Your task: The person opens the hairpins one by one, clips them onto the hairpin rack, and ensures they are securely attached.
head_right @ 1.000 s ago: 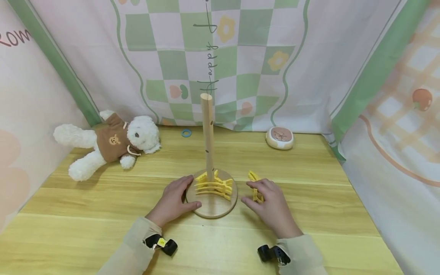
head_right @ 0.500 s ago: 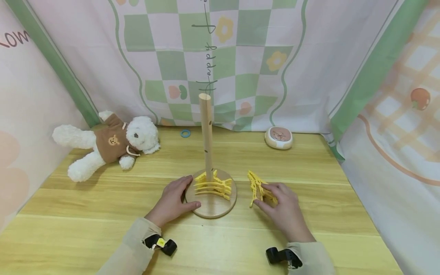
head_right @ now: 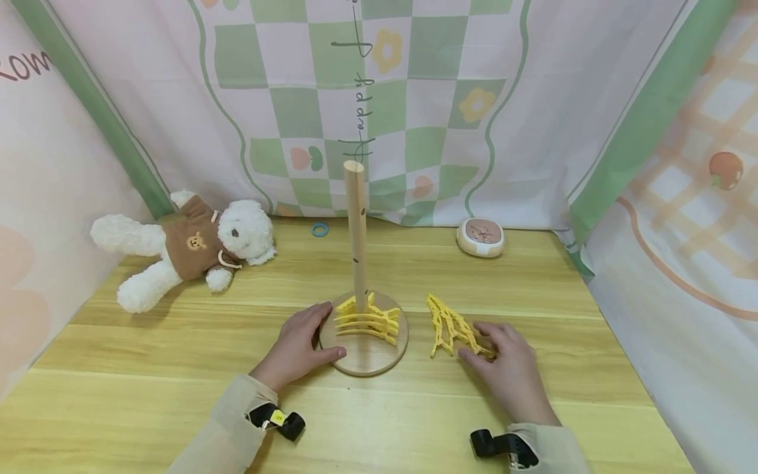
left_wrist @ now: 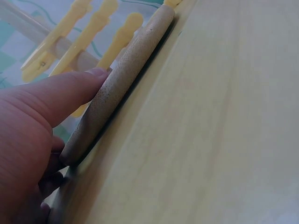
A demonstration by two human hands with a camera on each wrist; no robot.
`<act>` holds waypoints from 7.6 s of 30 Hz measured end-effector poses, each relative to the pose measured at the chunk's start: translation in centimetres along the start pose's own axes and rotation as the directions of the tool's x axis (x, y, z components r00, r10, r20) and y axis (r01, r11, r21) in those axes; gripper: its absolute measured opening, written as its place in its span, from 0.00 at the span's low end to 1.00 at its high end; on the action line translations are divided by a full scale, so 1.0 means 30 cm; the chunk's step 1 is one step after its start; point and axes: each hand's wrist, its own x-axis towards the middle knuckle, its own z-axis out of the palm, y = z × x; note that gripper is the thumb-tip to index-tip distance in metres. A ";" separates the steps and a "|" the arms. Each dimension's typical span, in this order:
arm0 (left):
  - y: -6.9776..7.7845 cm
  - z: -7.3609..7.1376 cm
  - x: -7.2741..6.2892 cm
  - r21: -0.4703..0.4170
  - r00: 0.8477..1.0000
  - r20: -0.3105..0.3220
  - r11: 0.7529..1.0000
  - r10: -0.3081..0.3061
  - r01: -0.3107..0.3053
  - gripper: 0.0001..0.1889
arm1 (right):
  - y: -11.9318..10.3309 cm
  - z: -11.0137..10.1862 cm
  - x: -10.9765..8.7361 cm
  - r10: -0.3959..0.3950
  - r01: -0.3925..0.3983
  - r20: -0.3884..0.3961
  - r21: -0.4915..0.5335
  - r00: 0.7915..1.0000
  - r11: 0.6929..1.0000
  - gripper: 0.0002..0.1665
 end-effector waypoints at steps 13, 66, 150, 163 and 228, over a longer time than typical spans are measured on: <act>-0.006 0.001 0.002 0.003 1.000 -0.008 1.000 0.013 -0.013 0.48 | 0.044 -0.036 -0.039 0.106 -0.103 0.048 -0.064 0.993 0.993 0.41; 0.002 0.005 -0.006 -0.003 1.000 -0.014 1.000 -0.004 0.004 0.49 | -0.207 -0.025 0.019 -0.472 0.482 -0.184 0.010 0.862 0.876 0.19; 0.007 0.005 0.001 0.068 1.000 -0.001 0.997 0.029 -0.029 0.49 | -0.369 0.055 0.141 -0.437 0.435 -0.015 0.137 0.899 0.890 0.18; 0.006 0.006 0.000 0.058 1.000 0.002 0.998 0.013 -0.013 0.49 | -0.315 0.053 0.117 -0.436 0.445 -0.090 0.135 0.895 0.885 0.27; 0.000 0.006 0.000 0.056 1.000 -0.005 0.998 0.025 -0.025 0.49 | -0.035 0.032 0.006 -0.014 0.014 0.027 0.001 1.000 1.000 0.27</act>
